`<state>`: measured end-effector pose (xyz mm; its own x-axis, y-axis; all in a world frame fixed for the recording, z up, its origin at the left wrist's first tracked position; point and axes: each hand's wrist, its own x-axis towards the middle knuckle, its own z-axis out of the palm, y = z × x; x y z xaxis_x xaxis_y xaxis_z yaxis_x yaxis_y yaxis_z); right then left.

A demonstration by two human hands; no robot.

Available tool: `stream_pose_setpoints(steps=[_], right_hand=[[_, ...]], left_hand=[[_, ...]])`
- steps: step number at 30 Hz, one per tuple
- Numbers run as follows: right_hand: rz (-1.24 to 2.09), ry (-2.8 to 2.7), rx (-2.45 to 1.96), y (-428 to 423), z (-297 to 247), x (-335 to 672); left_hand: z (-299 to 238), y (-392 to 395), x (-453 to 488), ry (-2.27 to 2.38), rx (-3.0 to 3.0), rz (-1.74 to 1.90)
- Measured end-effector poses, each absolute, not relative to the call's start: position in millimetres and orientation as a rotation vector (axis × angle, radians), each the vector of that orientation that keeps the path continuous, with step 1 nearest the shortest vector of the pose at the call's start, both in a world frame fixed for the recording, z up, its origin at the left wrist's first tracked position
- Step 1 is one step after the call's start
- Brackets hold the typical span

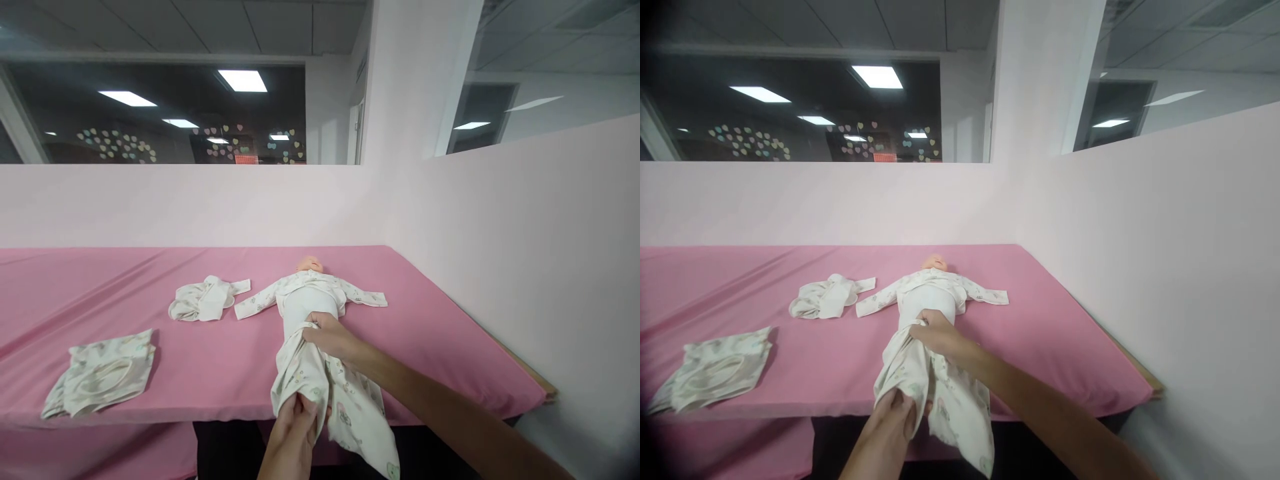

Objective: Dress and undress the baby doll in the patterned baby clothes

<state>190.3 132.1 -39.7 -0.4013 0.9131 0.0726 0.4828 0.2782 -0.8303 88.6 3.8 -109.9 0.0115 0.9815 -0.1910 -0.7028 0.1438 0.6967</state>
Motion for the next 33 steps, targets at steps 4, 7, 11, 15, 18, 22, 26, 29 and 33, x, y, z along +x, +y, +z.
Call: stream_pose_setpoints(steps=[4, 7, 11, 15, 18, 22, 26, 29, 33], right_hand=[[0.842, -2.121, -1.169, 145.5, -33.0, 185.0], [0.722, -2.203, -1.153, 154.8, -32.2, 180.2], [0.635, -2.306, -1.149, 160.2, -41.2, 175.3], [0.543, -2.376, -1.179, 161.5, -47.7, 175.7], [0.446, -2.395, -1.221, 168.4, -46.1, 174.1], [0.334, -2.359, -1.304, 185.8, -39.3, 166.3], [0.308, -2.291, -1.364, 186.0, -36.7, 166.6], [0.371, -2.244, -1.33, 161.4, -44.1, 182.8], [0.652, -2.068, -1.31, 107.9, -60.8, 228.0]], left_hand=[[-111.2, -4.4, 88.9, 1.059, 0.853, 1.411], [-112.9, -1.2, 83.4, 1.346, 1.163, 1.499], [-118.3, 13.3, 70.9, 1.7, 1.446, 1.407], [-123.7, 23.0, 63.3, 1.745, 1.628, 1.382], [-127.9, 24.3, 62.1, 1.736, 1.611, 1.491], [-130.2, 24.3, 62.0, 1.861, 1.473, 1.516], [-132.0, 27.4, 56.9, 1.866, 1.38, 1.537], [-138.0, 31.4, 48.3, 1.851, 1.307, 1.573], [-145.7, 35.4, 38.1, 1.755, 1.261, 1.55]])
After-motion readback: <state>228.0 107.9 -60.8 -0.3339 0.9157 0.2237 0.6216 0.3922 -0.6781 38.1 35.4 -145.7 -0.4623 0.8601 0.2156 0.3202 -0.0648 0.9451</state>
